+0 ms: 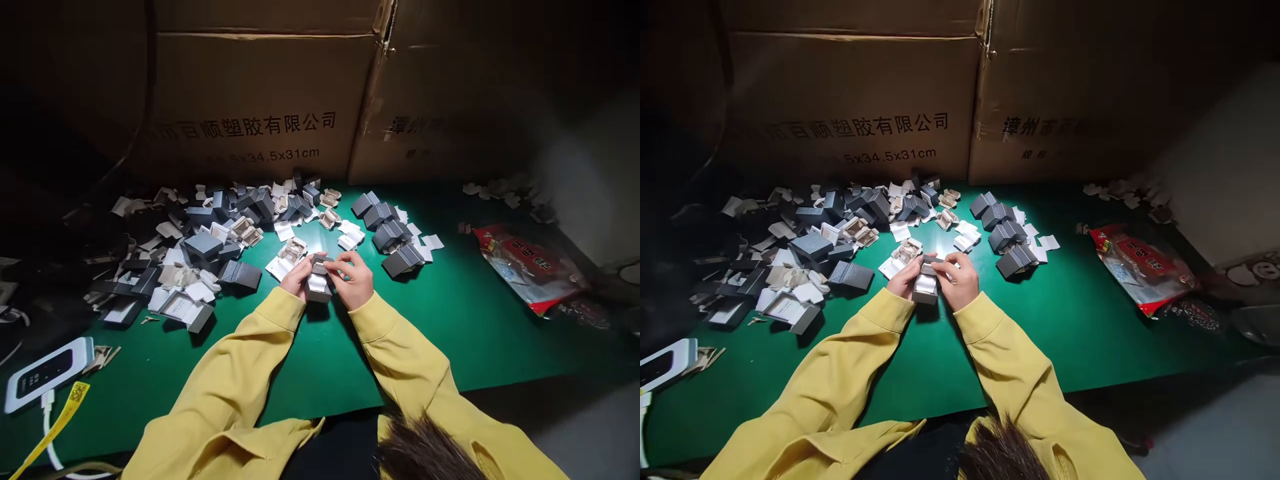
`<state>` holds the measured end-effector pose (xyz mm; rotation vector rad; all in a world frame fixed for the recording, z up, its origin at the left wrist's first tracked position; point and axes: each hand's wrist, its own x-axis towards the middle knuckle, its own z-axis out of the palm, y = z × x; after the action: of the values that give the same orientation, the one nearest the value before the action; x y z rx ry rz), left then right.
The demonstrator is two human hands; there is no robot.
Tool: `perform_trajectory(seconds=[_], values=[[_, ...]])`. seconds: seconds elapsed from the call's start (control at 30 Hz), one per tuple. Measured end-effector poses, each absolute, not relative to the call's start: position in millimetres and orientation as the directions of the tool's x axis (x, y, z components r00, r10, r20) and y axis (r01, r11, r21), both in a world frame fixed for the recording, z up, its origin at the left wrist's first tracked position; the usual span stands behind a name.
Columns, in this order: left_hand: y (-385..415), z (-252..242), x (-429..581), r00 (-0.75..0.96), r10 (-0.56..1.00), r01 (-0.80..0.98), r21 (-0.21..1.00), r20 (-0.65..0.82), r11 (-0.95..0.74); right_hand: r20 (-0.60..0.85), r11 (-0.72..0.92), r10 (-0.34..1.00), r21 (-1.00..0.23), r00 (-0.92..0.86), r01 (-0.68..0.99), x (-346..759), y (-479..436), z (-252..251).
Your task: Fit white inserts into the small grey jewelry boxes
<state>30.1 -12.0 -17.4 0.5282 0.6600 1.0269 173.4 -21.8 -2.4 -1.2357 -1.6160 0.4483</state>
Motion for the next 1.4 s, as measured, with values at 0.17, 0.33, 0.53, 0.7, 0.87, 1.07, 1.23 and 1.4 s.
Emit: perform_trajectory(seconds=[0.17,0.33,0.53,0.7,0.87,1.07,1.23,1.4], values=[[-8.1,-26.5,31.5,0.329,0.914,-0.579,0.715,-0.236,0.393,0.467,0.384,0.884,-0.765,0.034,0.517,172.1,-21.9,-3.2],[-11.1,-18.7,31.1,0.332,0.910,-0.561,0.724,-0.250,0.403,0.461,0.373,0.885,-0.787,0.067,0.492,169.1,-25.0,-1.1],[-17.1,-9.8,28.5,0.358,0.913,-0.515,0.775,-0.194,0.367,0.390,0.281,0.915,-0.800,0.105,0.529,167.7,-23.6,1.7],[-16.4,-16.8,30.5,0.306,0.950,-0.486,0.849,-0.058,0.208,0.379,0.270,0.918,-0.816,0.120,0.511,166.7,-20.1,-2.7],[-11.8,-21.3,30.2,0.162,0.986,-0.346,0.938,0.031,0.027,0.415,0.339,0.907,-0.819,0.070,0.464,161.0,-10.9,-13.9],[-9.4,-24.1,26.9,0.075,0.997,-0.203,0.979,0.017,-0.001,0.447,0.520,0.854,-0.709,-0.267,0.475,181.4,0.1,-8.2],[-11.4,-24.0,27.7,0.199,0.972,-0.376,0.906,-0.127,0.195,0.472,0.465,0.868,-0.658,-0.157,0.592,201.7,6.3,-8.2],[-10.7,-25.2,25.7,0.239,0.959,-0.401,0.884,-0.152,0.241,0.412,0.137,0.906,-0.500,0.096,0.855,189.7,18.7,-25.0]])
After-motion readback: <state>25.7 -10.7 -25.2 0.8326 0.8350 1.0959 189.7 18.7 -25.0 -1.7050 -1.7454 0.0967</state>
